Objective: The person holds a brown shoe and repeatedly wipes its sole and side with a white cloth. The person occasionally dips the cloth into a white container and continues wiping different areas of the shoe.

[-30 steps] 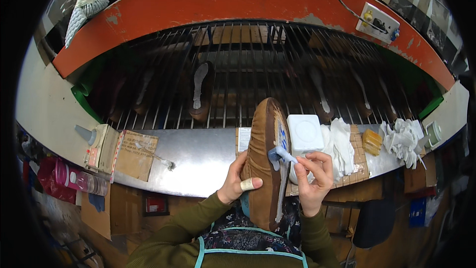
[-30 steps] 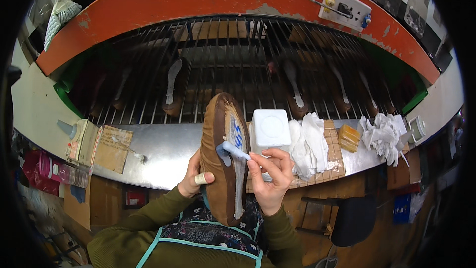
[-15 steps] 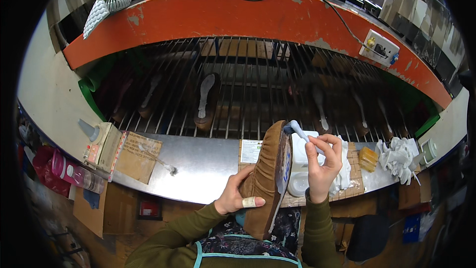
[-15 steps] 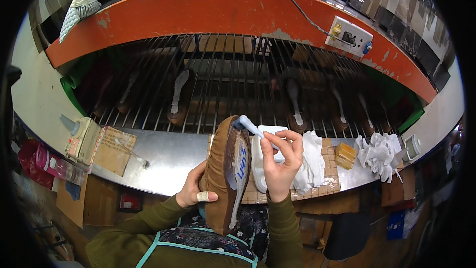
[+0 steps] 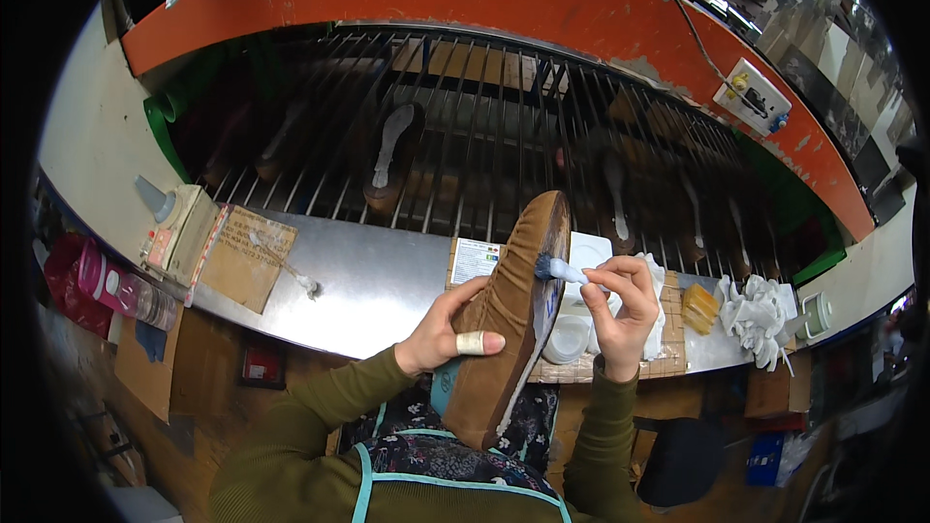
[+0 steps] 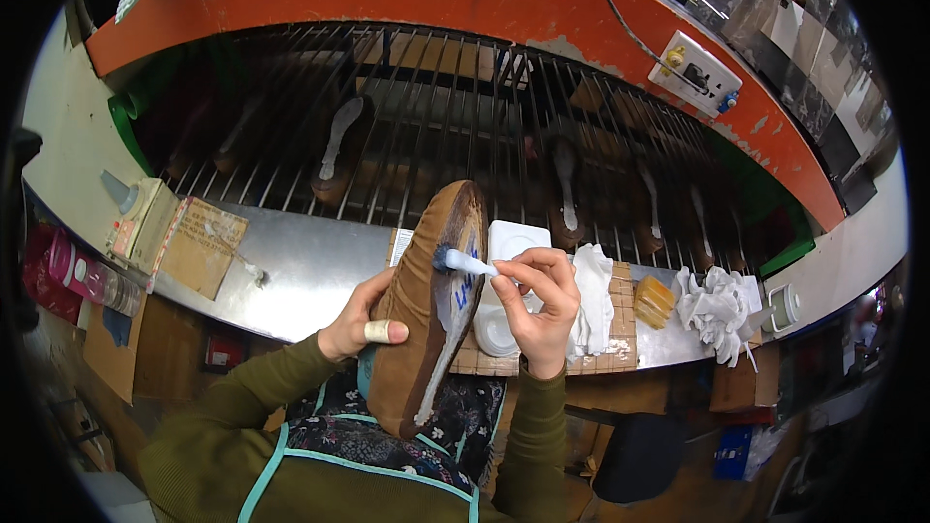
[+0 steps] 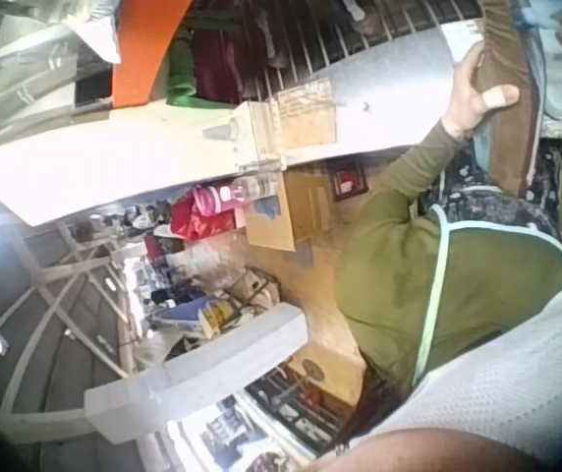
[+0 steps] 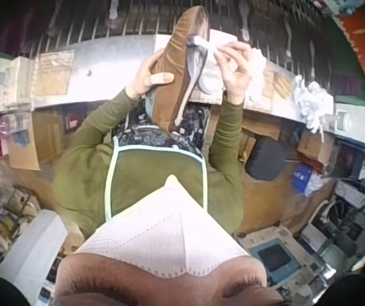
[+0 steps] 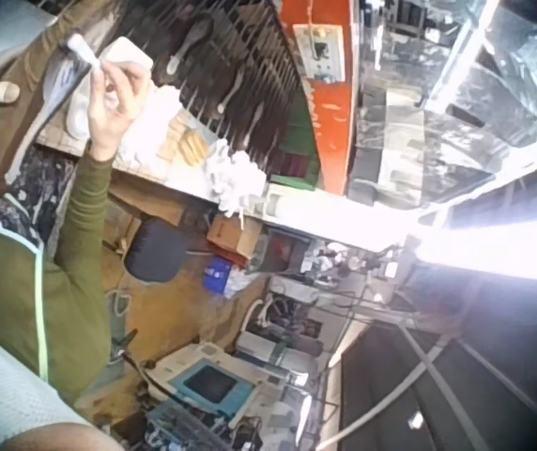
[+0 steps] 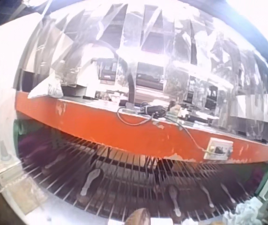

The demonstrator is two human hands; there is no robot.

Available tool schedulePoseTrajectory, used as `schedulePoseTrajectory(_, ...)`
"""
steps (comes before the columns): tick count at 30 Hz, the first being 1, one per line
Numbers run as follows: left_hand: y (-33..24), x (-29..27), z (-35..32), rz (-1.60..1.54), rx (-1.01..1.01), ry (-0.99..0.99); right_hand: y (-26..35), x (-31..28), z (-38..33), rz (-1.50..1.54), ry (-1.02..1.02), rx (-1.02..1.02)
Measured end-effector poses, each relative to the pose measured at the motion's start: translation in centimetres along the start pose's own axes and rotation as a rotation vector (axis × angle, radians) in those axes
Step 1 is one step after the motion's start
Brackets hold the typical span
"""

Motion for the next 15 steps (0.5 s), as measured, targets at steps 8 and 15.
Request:
schedulePoseTrajectory(8,-1.2,0.9,0.7,-0.12,-0.186,-0.022,-0.6,-0.5,-1.0,-0.04,0.047,0.018)
schedulePoseTrajectory(15,-0.5,0.6,0.3,-0.112,-0.227,-0.049,-0.5,-0.2,-2.5,-0.022,0.08,0.083)
Point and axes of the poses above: each hand's wrist, its own z-axis towards the middle knuckle, its own x-axis out of the palm, y = z × x, the point moved 4 cm from there along z, towards the middle knuckle, and after that the axes turned 1 degree about -x, right-handed, at the moved point
